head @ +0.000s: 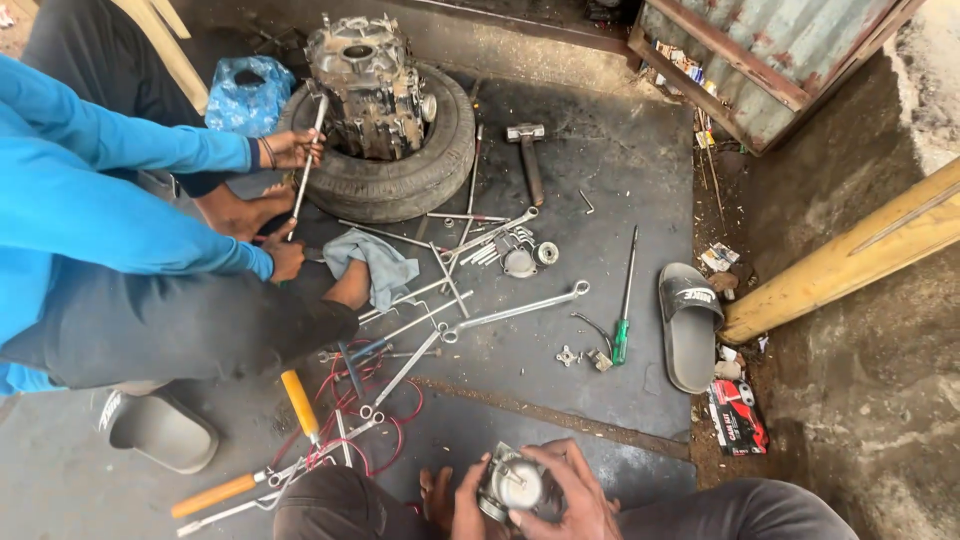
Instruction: Repairing and cleaning a motorcycle carburetor using hand tools while seated on the ground.
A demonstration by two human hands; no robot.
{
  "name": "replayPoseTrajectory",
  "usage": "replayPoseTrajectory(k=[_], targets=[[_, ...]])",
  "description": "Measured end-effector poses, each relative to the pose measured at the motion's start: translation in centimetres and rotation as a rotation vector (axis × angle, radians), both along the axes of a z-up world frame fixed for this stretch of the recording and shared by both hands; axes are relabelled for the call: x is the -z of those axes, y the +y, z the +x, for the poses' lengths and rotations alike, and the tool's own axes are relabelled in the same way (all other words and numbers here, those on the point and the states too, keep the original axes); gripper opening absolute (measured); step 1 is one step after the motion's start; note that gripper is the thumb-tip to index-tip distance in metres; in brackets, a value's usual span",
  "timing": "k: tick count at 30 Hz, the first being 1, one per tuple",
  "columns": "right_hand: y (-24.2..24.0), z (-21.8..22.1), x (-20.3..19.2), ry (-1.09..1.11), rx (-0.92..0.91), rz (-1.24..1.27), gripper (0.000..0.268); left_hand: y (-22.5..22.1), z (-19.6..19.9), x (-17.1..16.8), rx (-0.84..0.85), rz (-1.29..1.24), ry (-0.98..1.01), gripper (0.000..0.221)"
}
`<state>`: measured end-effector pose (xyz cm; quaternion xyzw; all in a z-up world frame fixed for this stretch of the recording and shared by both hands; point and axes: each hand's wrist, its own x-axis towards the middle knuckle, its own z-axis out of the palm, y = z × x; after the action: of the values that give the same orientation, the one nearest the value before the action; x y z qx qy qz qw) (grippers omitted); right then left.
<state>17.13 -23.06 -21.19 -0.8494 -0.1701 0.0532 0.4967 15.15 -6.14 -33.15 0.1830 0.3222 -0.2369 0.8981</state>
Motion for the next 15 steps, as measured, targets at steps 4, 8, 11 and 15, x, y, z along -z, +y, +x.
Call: replayPoseTrajectory(k=[4,8,11,15], targets=[[0.5,0.4,-1.4,0.313,0.090,-0.118,0.076,-0.6,-0.5,4.4,-0.040,0.054,0.079,0.046],[1.1,0.8,-1.8,0.354,0.078,-0.333,0.081,-1.2,0.5,6.1,-0.056,0.037,0.059,0.046],[1.0,0.3,-0.8,0.259,0.085,-0.322,0.081,-0.8,0.4,4.9,-0.069,0.022,0.057,0.047],[1.4,0.3,-1.6,0.324,0.159,-0.394,0.086,-0.9,0.0,2.0,0.073,0.065,0.053,0.050]])
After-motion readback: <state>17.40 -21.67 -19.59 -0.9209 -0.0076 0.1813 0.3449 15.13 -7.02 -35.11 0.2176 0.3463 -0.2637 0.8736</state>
